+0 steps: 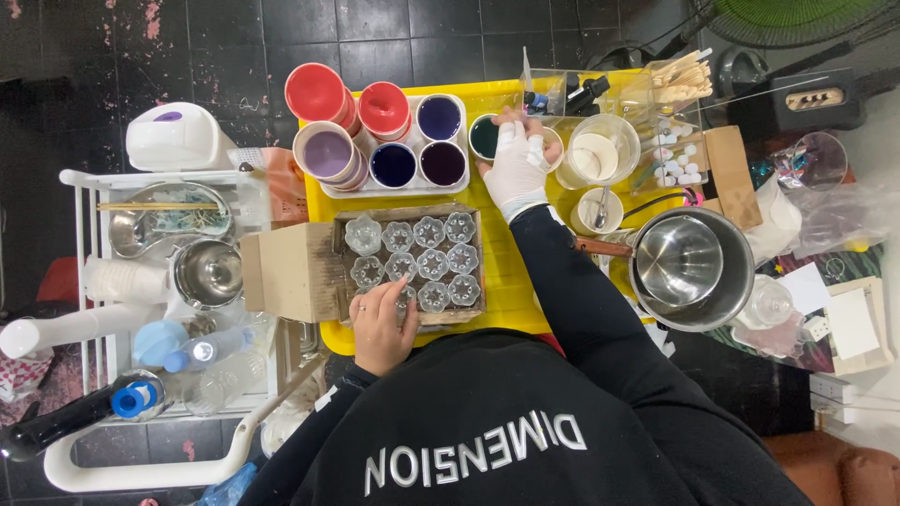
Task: The person opens a large jar of white wax pellets and uses a metal scoop to transfer the pellets into a metal pot on the work table. They then stir the pellets in the pot while holding the pot steady with the other hand.
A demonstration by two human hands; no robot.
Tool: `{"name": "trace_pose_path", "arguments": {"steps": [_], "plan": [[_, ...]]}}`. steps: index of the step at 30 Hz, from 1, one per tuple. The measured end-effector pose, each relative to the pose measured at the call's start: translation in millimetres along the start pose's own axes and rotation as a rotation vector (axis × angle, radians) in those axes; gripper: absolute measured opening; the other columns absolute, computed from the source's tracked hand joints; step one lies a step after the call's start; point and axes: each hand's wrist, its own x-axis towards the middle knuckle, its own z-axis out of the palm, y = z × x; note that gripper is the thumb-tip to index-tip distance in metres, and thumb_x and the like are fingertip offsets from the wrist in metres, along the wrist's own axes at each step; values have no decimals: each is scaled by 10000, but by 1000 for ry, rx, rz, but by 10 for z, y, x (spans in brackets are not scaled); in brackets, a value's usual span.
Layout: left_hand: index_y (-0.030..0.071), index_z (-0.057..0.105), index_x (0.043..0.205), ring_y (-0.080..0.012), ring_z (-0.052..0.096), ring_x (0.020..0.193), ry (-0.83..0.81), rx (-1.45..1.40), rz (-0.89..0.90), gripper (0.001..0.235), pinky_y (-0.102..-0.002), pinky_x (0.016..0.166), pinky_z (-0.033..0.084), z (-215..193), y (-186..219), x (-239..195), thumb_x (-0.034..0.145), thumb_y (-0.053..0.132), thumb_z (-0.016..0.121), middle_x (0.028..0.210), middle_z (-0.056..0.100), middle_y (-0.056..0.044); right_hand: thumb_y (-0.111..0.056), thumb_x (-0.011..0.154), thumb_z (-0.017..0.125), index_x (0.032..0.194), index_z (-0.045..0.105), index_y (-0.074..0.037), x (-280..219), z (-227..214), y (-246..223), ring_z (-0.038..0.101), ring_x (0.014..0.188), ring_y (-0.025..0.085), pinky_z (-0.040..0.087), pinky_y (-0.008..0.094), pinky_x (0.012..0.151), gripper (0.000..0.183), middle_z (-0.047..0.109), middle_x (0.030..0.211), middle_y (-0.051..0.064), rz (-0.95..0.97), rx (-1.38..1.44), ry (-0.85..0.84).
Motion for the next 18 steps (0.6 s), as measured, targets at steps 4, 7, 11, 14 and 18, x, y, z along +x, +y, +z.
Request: {"name": "trace_pose_path", "arguments": {"steps": [4, 7, 11, 14, 18], "plan": [[50, 603, 1324, -265, 615, 1068, 14, 7, -3, 465, -407, 962, 409, 14, -10, -6, 889, 130, 746, 1174, 655, -105, -274, 658, 881, 1350, 544, -136, -41, -147, -95, 407, 1349, 334, 195, 637, 1009, 782, 535, 1428, 119, -42, -66, -6], [41, 600, 1324, -258, 616, 1064, 1, 5, -2, 465, -403, 960, 406, 31, -24, -29, 893, 138, 746, 1177, 657, -111, -133, 793, 813, 1389, 555, -149, -203, -177, -127, 444, 1390, 321, 285, 531, 1122, 649, 563, 1416, 79, -107, -73, 73], [52, 604, 1324, -257, 620, 1070, 11, 14, -1, 459, -401, 964, 405, 40, -19, -20, 897, 140, 746, 1170, 657, -104, -51, 923, 693, 1262, 608, -126, -515, -168, -270, 637, 1142, 269, 496, 368, 983, 358, 665, 1239, 84, 205, 355, -87], [50, 603, 1328, -259, 619, 1071, 4, 4, 5, 461, -400, 962, 405, 10, -4, -4, 897, 133, 743, 1173, 655, -106, 22, 886, 612, 1329, 530, -50, -765, 344, -80, 687, 991, 230, 552, 293, 842, 457, 667, 1237, 141, 535, 941, -173], [41, 596, 1331, -266, 618, 1083, -22, -2, 3, 460, -402, 971, 404, 6, -6, -17, 905, 130, 743, 1182, 651, -115, 83, 829, 512, 1511, 349, -28, -710, 446, -8, 649, 1066, 221, 512, 303, 827, 710, 578, 1384, 155, 842, 1291, -79]]}}
